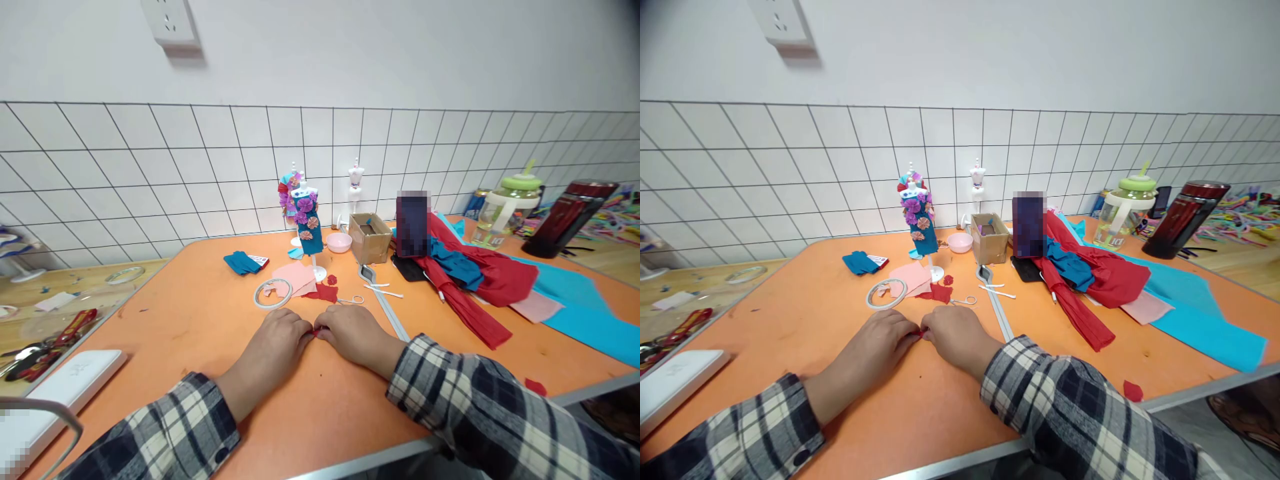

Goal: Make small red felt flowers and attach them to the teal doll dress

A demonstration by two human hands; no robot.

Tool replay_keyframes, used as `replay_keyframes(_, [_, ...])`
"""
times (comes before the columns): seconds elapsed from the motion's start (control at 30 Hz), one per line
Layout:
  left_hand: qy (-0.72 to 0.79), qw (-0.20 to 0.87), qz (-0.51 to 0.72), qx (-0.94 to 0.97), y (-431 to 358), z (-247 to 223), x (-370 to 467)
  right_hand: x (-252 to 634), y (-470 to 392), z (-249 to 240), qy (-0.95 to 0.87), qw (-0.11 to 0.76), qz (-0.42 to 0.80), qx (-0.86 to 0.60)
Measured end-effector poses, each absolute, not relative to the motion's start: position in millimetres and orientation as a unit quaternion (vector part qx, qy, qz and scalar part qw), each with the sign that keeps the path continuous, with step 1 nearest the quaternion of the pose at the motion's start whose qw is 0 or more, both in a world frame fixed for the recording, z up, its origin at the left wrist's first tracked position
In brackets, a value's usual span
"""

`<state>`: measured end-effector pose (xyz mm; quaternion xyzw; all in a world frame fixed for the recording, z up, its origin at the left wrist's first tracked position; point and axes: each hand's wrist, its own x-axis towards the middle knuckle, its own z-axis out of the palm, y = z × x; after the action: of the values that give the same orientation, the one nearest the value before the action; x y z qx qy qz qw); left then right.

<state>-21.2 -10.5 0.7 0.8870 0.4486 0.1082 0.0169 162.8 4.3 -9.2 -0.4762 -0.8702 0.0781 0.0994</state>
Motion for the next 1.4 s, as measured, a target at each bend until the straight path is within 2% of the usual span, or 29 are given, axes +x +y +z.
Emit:
replay_keyframes(0.17, [0.441, 0.016, 0.131, 0.888, -10, -1, -20, 162, 4, -8, -0.872, 0.111, 0.09, -0.468])
replay_keyframes(0.37, [0.442, -0.025, 0.203, 0.873, -12, -7, -25, 161, 1, -9, -0.881, 0.15, 0.047, -0.446])
replay_keyframes(1.1, [0.422, -0.049, 0.183, 0.887, -16, 1, -25, 159, -3, -8, -0.884, 0.128, 0.045, -0.447])
replay_keyframes(1.27, [0.411, -0.026, 0.192, 0.891, -16, 3, -24, 160, -2, -10, -0.888, 0.157, 0.063, -0.427])
replay_keyframes(1.4, [0.449, 0.061, 0.241, 0.859, -7, -2, -29, 177, 9, 1, -0.861, 0.236, 0.114, -0.436])
